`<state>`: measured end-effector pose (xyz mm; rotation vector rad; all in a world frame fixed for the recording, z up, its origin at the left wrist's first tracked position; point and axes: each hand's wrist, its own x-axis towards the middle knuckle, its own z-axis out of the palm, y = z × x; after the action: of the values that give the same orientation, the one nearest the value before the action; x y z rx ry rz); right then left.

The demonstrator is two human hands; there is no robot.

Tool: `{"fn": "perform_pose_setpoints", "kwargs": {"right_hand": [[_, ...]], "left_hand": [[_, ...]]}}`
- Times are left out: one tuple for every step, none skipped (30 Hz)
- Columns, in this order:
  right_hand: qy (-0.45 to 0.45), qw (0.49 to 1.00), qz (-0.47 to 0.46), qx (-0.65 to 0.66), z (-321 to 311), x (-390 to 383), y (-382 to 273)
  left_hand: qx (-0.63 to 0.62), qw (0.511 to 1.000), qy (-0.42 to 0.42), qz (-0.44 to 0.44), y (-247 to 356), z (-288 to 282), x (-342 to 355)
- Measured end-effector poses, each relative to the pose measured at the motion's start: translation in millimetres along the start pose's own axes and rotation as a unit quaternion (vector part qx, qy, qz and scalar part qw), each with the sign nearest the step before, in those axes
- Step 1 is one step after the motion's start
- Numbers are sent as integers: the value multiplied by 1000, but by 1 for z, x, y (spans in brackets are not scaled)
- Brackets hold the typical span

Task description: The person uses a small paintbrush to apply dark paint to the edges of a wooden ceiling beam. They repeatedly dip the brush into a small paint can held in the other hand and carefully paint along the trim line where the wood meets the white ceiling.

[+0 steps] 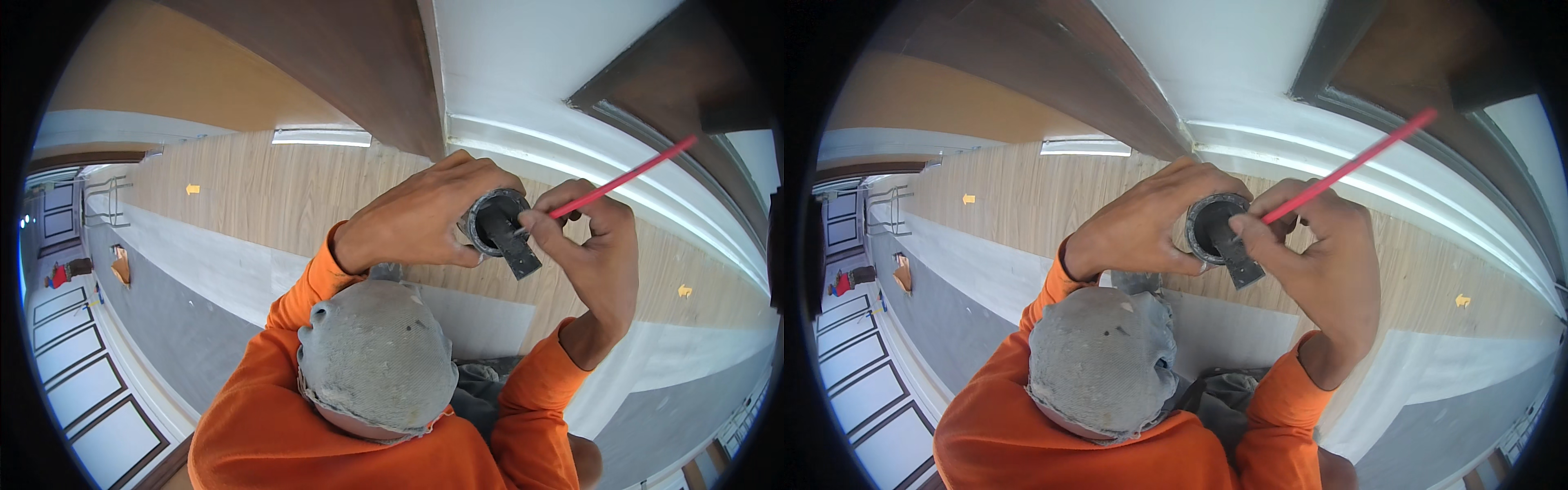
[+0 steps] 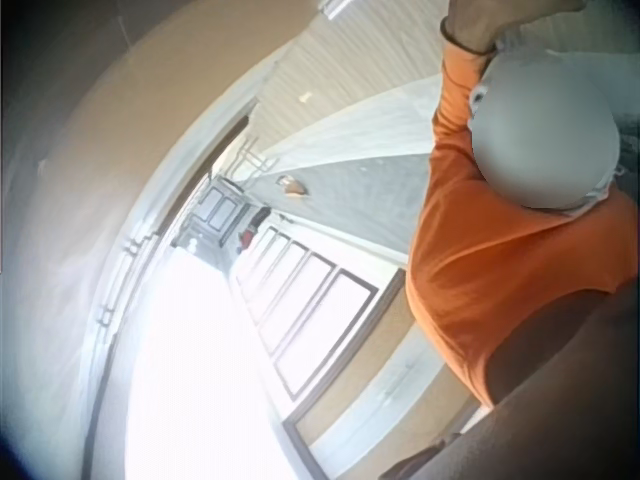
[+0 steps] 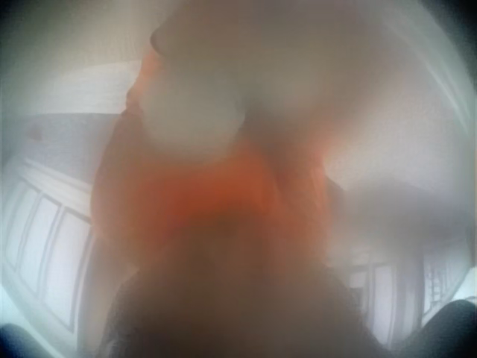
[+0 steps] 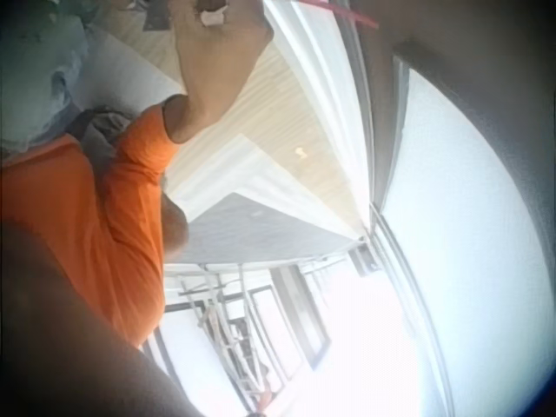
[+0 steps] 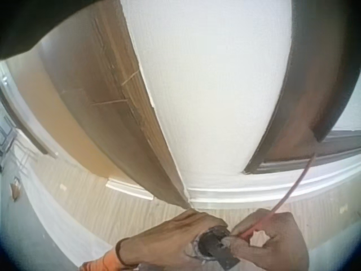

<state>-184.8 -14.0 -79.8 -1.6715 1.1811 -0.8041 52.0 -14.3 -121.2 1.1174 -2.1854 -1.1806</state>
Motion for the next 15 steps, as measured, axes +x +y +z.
{"fn": "perform_pose_setpoints", "kwargs": {"right_hand": [[19,1000,-22,7,0,1,2],[48,996,-9,69,1,1,4],[80,988,3,129,1,1,6],[111,976,14,189,1,1,10],[136,963,5,232,2,0,18],[141,950,-9,280,3,1,22],[146,933,-23,327,4,3,24],[150,914,-37,374,4,5,27],[150,898,-44,412,4,6,34],[154,891,-50,423,4,7,37],[159,885,-55,435,4,8,40],[163,877,-60,448,5,9,44],[176,876,-83,441,6,11,50],[205,875,-108,425,6,13,54],[234,872,-131,409,9,15,58]], "left_hand": [[1,1000,2,-2,0,-1,0],[2,1000,5,-5,1,-2,0],[-2,1000,7,-7,1,-2,1],[-5,1000,8,-9,2,-3,1],[-7,1000,9,-11,3,-4,1],[-15,1000,13,-10,2,-4,1],[-22,1000,16,-10,2,-5,1],[-30,999,18,-9,1,-6,0],[-31,999,22,-12,2,-7,-1],[-33,999,26,-16,3,-7,-1],[-34,999,29,-19,3,-8,-2],[-32,999,29,-21,3,-8,-2],[-29,999,29,-23,3,-8,-2],[-27,999,28,-25,3,-8,-2],[-28,999,30,-24,3,-7,-2]]}}
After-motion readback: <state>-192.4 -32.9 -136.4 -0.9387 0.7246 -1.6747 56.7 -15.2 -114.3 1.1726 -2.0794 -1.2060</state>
